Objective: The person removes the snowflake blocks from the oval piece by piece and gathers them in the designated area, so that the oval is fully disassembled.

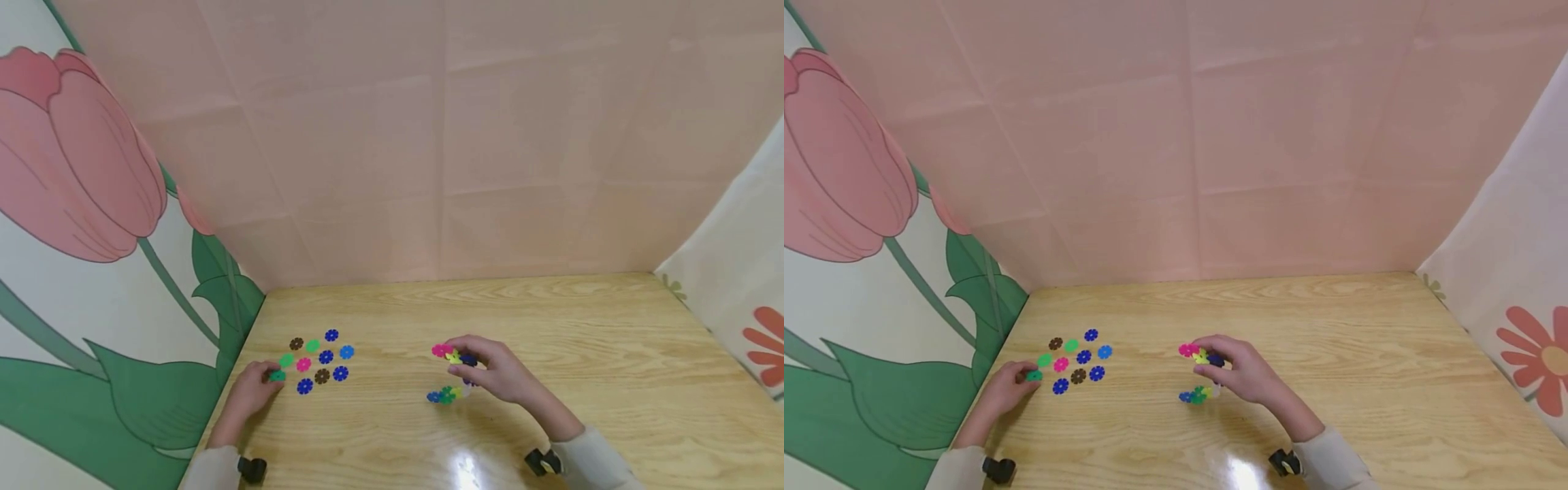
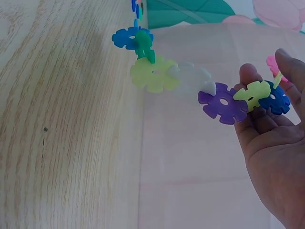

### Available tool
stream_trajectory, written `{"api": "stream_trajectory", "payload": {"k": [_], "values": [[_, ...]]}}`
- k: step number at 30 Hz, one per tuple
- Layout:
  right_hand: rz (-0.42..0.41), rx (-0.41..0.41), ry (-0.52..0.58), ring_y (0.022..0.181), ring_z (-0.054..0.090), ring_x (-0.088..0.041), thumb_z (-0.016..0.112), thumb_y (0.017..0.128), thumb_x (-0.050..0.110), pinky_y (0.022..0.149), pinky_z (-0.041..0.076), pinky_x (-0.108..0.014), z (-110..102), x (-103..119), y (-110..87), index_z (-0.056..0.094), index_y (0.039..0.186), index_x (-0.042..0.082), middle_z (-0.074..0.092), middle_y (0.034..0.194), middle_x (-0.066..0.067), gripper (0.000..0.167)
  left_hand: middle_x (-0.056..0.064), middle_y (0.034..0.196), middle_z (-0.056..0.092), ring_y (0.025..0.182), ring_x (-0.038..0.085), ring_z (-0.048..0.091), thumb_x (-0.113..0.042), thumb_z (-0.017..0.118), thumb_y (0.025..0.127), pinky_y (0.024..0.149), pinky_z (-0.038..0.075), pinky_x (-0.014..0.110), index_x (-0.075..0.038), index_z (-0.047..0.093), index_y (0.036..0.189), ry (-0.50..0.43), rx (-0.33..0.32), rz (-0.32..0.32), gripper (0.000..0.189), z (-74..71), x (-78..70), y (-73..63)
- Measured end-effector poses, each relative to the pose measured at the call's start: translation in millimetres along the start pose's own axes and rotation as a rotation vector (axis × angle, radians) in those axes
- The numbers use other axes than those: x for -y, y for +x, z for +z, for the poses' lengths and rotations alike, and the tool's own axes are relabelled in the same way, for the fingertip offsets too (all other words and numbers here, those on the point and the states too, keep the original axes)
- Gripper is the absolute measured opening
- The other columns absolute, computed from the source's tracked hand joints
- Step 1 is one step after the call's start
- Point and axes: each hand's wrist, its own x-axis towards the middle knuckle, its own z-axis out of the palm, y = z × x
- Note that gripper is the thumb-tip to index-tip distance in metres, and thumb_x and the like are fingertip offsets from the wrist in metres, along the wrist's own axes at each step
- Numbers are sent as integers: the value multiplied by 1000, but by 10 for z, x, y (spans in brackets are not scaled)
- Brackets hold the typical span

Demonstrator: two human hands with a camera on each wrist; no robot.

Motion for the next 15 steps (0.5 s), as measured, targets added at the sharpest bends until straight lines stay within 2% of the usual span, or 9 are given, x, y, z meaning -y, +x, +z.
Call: {"api": "stream_trajectory", "payload": {"k": [4,9,12,15], "values": [[-11,6,-1,62,56,-5,69,96,5,52,51,-26,-4,16,3,67,123,11,64,91,-4,28,22,115,63,111,43,60,-12,76,89,97,47,58,4,67,120,31,4,-6,36,6,-7,-3],[-6,4,-24,63,55,-4,69,95,5,53,50,-25,-9,37,-2,68,124,11,62,89,0,29,21,116,64,112,44,59,-12,75,89,97,47,58,6,66,123,63,1,-20,39,-16,-91,-20],[17,6,-53,69,55,-5,70,95,8,59,51,-26,-10,42,-5,68,125,12,66,95,1,30,19,115,64,108,40,61,-14,72,92,94,49,56,5,64,127,64,-28,-9,40,-43,-197,-28],[44,3,-85,83,61,-6,71,95,12,71,56,-27,-5,37,-8,67,126,10,70,108,-2,31,17,114,65,102,34,63,-16,70,95,87,53,52,2,64,129,42,-56,36,39,-71,-396,-34]]}}
